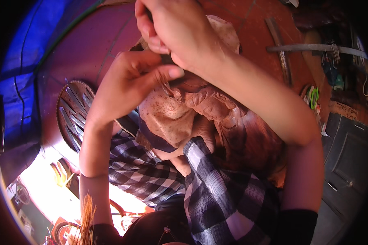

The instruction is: The person carves a wooden statue using various chisels and knives, focusing on refining details of the figure's face and clothing. They switch tools multiple times and occasionally wipe the surface with a cloth.

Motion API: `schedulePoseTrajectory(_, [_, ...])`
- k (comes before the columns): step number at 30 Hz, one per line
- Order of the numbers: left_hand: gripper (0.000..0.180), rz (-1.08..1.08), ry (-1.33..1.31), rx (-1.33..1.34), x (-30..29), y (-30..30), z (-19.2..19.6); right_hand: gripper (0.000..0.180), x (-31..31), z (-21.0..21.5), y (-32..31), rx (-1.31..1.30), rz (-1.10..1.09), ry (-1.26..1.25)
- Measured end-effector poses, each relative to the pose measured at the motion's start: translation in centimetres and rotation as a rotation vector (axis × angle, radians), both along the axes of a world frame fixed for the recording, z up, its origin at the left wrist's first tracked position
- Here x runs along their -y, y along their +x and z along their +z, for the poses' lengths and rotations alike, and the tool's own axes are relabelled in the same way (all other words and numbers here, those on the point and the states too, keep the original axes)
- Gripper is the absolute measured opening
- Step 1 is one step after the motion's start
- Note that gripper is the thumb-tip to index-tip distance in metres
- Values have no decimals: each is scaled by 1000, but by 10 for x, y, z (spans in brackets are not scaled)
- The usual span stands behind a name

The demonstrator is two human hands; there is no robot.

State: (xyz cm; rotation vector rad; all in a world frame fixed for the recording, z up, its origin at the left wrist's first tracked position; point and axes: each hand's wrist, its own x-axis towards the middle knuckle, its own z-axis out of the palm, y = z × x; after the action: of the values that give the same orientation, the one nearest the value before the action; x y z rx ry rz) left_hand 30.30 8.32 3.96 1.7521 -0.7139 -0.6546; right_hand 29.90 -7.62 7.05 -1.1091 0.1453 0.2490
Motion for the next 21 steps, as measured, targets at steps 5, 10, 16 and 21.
schedulePoseTrajectory(5, [27,65,-185,-66,0,6,-16,39,-8,-8,18,80,24,-58])
schedulePoseTrajectory(10, [32,-57,164,-4,3,1,13,39,2,-11,13,85,74,-107])
schedulePoseTrajectory(16, [29,30,61,59,6,-9,-2,40,1,-7,9,119,180,-68])
schedulePoseTrajectory(21, [30,103,5,46,10,-1,-10,42,1,-9,27,115,196,-78])
